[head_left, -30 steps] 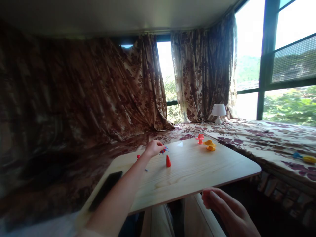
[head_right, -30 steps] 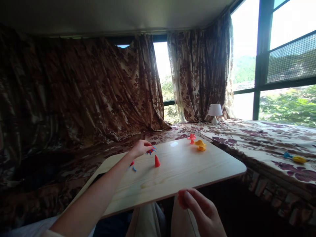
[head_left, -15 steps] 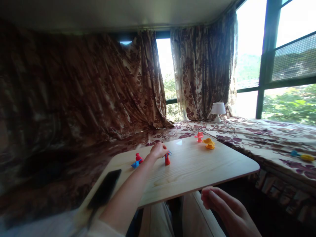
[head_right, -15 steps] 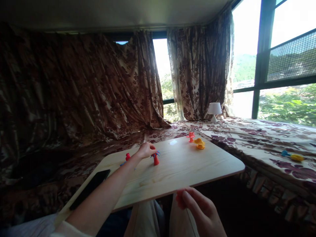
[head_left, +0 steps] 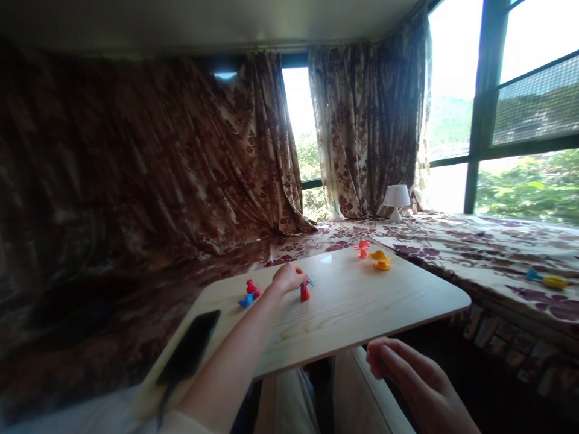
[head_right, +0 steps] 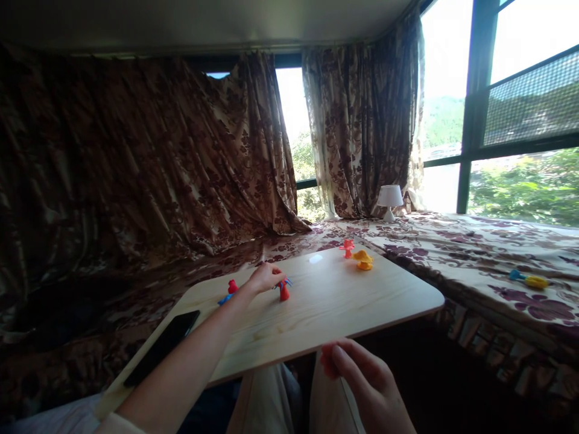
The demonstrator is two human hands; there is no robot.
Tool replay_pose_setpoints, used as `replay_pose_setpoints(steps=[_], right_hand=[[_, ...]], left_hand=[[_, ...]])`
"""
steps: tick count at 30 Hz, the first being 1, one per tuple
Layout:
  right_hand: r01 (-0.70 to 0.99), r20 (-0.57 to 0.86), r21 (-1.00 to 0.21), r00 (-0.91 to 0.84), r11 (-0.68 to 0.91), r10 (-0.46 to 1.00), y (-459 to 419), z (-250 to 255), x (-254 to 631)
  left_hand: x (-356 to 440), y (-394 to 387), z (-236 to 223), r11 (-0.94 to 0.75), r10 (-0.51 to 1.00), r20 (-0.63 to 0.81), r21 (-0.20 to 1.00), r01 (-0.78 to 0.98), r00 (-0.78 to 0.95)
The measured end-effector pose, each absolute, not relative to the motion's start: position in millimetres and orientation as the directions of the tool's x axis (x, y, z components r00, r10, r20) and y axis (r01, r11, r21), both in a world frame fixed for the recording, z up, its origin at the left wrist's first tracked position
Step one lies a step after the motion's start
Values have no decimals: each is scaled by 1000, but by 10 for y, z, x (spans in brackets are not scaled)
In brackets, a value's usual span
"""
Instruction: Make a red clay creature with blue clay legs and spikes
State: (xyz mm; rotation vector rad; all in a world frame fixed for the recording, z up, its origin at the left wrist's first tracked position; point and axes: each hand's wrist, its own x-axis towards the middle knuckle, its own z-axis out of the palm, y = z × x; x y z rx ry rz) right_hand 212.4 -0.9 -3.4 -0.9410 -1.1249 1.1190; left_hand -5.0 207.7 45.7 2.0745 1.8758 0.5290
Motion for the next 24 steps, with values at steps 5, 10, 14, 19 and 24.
replay_pose_setpoints(steps=[5,10,14,19,24], right_hand=[[-174,185,-966,58,193,981,4,-37,2130],[-162,182,-968,60,190,981,3,-54,2136],[-175,191,-964,63,200,980,1,-62,2137],[-164,192,-967,43,196,981,6,-84,2147],[-165,213,-963,14,213,977,14,-79,2133]], left_hand=[[-54,2105,495,-100,994,84,471,876,68],[-72,2144,513,-108,994,61,489,866,89],[-80,2153,498,-108,994,38,506,856,103],[-94,2172,516,-98,995,52,541,835,83],[-145,2215,613,-88,995,81,577,812,50]])
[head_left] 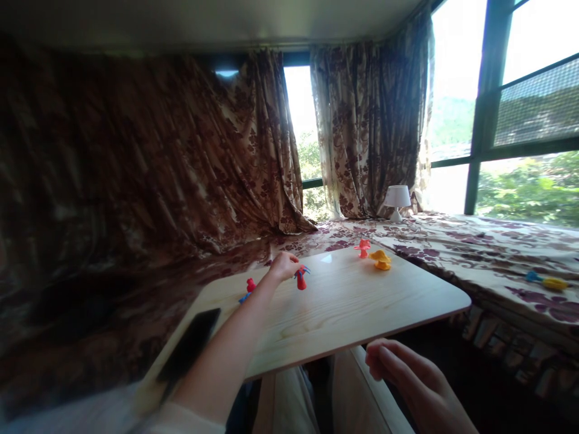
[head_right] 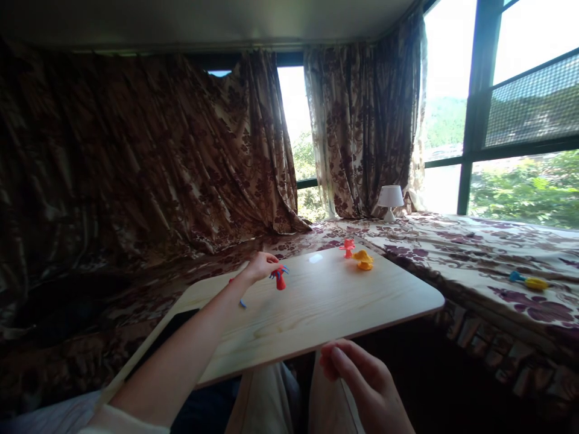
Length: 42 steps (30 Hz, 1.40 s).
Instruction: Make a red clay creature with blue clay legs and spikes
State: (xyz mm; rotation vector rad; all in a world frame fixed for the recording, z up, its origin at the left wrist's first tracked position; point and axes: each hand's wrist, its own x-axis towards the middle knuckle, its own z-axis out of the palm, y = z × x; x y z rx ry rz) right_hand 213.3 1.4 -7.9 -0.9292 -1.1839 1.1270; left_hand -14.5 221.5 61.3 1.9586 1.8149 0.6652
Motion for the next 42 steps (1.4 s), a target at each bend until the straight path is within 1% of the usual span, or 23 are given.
replay_pose_setpoints(steps=[9,13,14,16,17,18,19,21,22,24,28,31,34,35,36,37,38,39,40,41,42], right_hand=[[-111,257,-962,-42,251,966,-22,-80,2116],[-22,287,-958,-97,286,953,120,-90,2104],[25,297,-953,-135,303,945,233,-95,2073],[155,380,-900,-174,407,908,559,-117,1963],[254,418,-854,-182,453,890,758,-134,1886],[381,438,-798,-166,467,884,966,-156,1798],[517,439,-732,-143,445,887,1170,-179,1703],[711,364,-624,-105,326,926,1518,-227,1508],[764,324,-587,-82,268,942,1646,-250,1417],[785,308,-573,-59,234,950,1798,-288,1268],[797,304,-548,-91,253,948,1815,-314,1144],[807,307,-519,-131,281,943,1750,-260,1185],[806,318,-503,-165,314,934,1622,-167,1312],[797,342,-503,-172,335,924,1543,-139,1369],[752,422,-522,-183,403,888,1440,-117,1432],[681,506,-557,-175,475,844,1311,-97,1496],[593,582,-590,-158,548,797,1159,-78,1558],[504,651,-600,-142,621,745,990,-54,1614],[435,705,-591,-129,679,697,812,-23,1660],[392,746,-573,-115,720,656,638,17,1690],[356,785,-550,-88,756,613,479,65,1704]], left_hand=[[-131,2141,594,-63,998,44,626,777,46],[-91,2112,558,-57,998,32,648,759,47],[-83,2107,555,-56,998,32,654,754,46],[-67,2096,554,-53,999,34,668,742,42],[-59,2090,556,-53,999,37,676,735,38],[-51,2082,558,-53,999,42,684,727,34],[-45,2075,560,-55,998,49,694,718,29],[-35,2060,559,-61,998,68,714,697,18],[-33,2054,556,-65,997,79,727,683,10],[-30,2048,550,-75,994,105,758,648,-9],[-37,2035,590,-109,982,174,836,538,-71],[-63,1928,700,-167,957,248,895,414,-149],[-119,1591,787,-245,919,309,935,256,-247],[-135,1422,785,-268,905,318,942,200,-282],[-145,1231,764,-289,895,320,947,143,-311],[-144,1027,726,-316,884,313,948,50,-348],[-130,823,673,-349,886,246,912,-216,-393],[-103,627,613,-360,896,178,828,-430,-407],[-63,450,550,-337,912,108,747,-573,-395],[-15,300,488,-302,928,51,683,-665,-369],[36,182,431,-269,937,-1,639,-720,-350]])
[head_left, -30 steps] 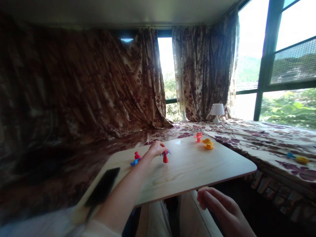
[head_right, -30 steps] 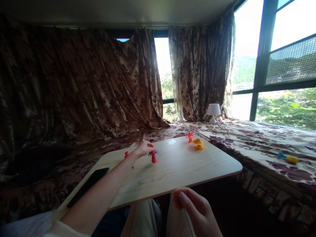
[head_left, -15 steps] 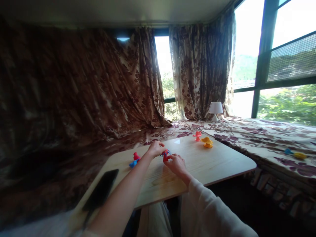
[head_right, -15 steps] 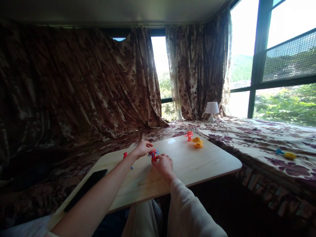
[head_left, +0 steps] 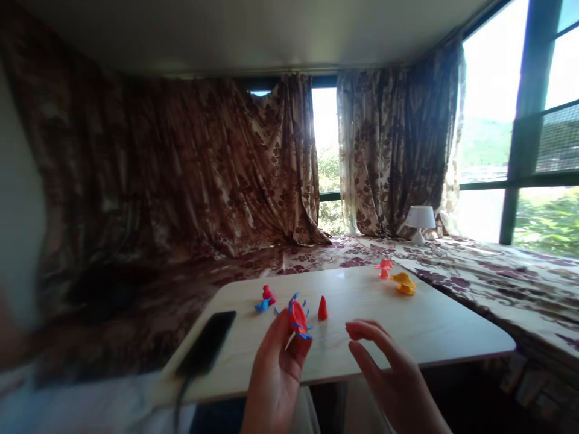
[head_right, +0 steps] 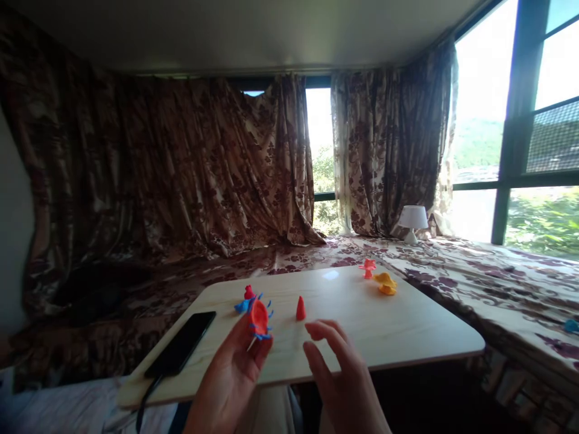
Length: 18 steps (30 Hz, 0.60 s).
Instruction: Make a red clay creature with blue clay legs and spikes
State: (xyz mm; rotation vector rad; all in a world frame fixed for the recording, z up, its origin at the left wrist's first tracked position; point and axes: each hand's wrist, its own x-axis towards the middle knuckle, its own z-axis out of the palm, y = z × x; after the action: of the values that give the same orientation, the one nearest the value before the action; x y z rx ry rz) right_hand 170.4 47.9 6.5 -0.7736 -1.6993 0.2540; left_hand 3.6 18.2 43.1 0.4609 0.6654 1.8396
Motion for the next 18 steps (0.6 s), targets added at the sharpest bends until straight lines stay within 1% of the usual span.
replay_pose_setpoints(steps=[2,3,5,6,9,12,15,17,18], right_hand=[[313,829,-491,-119,813,547,239,163,1683],[303,846,-462,-131,834,516,169,202,1653],[292,857,-434,-157,852,490,120,244,1578],[281,855,-440,-157,853,493,127,248,1542],[195,820,-520,-160,832,550,175,237,1481],[70,739,-643,-204,763,642,160,274,1503],[-12,635,-756,-252,654,730,94,371,1571],[-32,596,-790,-274,613,754,53,429,1615],[-34,584,-798,-285,601,760,36,449,1632]], left_hand=[[134,38,332,-211,943,-86,595,-775,-322],[175,6,291,-198,944,-101,591,-782,-315],[238,-12,231,-211,945,-75,601,-771,-317],[262,-11,213,-228,944,-53,610,-759,-327],[319,-30,194,-306,919,10,644,-701,-393],[332,-84,205,-352,903,68,682,-642,-423],[255,-116,205,-349,913,119,723,-596,-390],[170,-116,181,-337,929,159,735,-588,-334],[129,-114,160,-315,944,177,733,-603,-278]])
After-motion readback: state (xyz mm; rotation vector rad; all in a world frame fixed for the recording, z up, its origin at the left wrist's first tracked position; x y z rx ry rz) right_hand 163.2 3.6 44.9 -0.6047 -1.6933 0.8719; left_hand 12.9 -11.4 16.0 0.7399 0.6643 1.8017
